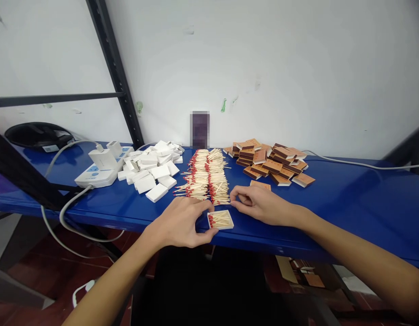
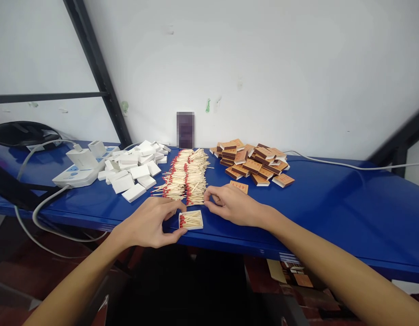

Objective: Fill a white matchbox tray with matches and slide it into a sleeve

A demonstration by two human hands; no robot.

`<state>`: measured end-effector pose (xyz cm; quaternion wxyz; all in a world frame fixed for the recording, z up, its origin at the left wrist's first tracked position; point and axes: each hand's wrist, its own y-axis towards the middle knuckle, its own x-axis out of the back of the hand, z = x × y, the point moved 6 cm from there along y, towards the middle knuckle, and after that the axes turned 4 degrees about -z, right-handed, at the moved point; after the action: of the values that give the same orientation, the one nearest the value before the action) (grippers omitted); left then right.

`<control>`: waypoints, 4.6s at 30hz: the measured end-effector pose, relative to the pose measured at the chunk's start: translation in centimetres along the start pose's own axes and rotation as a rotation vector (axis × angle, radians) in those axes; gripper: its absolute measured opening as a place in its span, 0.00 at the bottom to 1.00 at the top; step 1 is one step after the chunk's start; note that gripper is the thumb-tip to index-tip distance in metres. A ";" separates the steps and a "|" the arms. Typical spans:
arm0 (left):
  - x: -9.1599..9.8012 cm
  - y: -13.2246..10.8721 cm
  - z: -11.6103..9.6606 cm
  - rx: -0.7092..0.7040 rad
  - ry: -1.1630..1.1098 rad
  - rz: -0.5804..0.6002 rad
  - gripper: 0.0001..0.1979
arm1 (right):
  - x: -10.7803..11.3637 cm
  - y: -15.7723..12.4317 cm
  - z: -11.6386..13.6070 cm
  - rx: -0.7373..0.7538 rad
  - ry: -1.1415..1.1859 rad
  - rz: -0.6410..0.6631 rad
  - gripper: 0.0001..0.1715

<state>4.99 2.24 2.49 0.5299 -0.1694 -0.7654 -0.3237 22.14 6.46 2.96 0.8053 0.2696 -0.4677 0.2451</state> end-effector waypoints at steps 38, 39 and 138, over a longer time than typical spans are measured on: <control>0.2 -0.1 -0.5 -0.065 -0.011 0.015 0.15 | -1.5 0.4 1.3 0.109 -0.036 0.018 0.10; 0.2 -0.1 -0.4 -0.057 -0.004 0.008 0.15 | -1.2 0.3 1.3 0.101 -0.016 0.002 0.10; 0.6 -0.3 0.6 0.005 -0.127 0.035 0.16 | -2.1 -0.1 3.4 0.233 0.138 -0.018 0.14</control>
<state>4.13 2.36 2.78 0.4864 -0.2017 -0.7951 -0.3009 19.21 3.82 2.49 0.8008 0.3480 -0.3771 0.3088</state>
